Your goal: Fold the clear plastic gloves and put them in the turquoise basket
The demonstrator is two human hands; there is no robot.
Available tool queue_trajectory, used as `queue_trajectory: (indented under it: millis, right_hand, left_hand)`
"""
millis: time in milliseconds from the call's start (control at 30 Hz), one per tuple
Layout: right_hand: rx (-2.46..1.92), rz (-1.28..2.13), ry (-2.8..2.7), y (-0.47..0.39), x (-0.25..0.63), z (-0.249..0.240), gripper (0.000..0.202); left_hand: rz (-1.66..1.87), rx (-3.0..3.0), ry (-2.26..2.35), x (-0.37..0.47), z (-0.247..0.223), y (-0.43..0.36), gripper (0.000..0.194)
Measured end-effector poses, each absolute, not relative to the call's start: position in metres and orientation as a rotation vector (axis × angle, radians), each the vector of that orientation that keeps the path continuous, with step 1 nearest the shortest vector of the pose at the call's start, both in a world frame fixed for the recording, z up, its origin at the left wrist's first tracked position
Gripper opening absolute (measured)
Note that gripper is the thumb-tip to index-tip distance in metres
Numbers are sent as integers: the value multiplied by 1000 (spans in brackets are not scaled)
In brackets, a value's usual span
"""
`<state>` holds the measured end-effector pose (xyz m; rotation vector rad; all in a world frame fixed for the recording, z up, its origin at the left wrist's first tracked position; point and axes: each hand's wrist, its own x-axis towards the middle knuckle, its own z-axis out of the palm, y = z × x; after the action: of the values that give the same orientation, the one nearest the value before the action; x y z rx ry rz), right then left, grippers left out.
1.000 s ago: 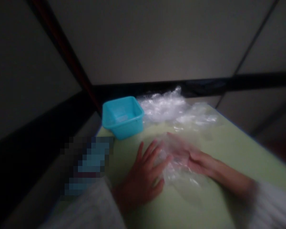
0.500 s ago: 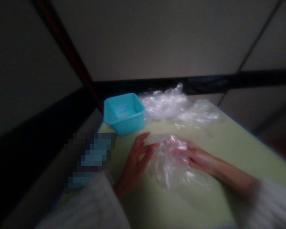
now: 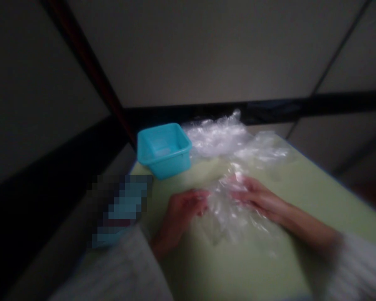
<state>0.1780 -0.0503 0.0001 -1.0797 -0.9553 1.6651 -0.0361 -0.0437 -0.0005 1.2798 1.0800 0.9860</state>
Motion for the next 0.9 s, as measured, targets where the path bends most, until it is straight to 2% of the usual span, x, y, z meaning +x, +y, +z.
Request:
queue_trajectory:
  millis: [233, 533, 767, 900]
  right_hand:
    - [-1118, 1527, -987, -46, 187, 10, 43]
    - [-1144, 1435, -1061, -41, 208, 18, 40]
    - [-1102, 1502, -1407, -38, 225, 23, 67]
    - [-1152, 1452, -1556, -34, 236, 26, 69]
  left_hand:
    - [881, 1294, 1110, -35, 5, -46, 34]
    - [739, 1375, 1023, -35, 12, -51, 66]
    - [778, 1411, 1034, -37, 14, -49, 79]
    - [752, 1423, 1021, -39, 14, -48, 82]
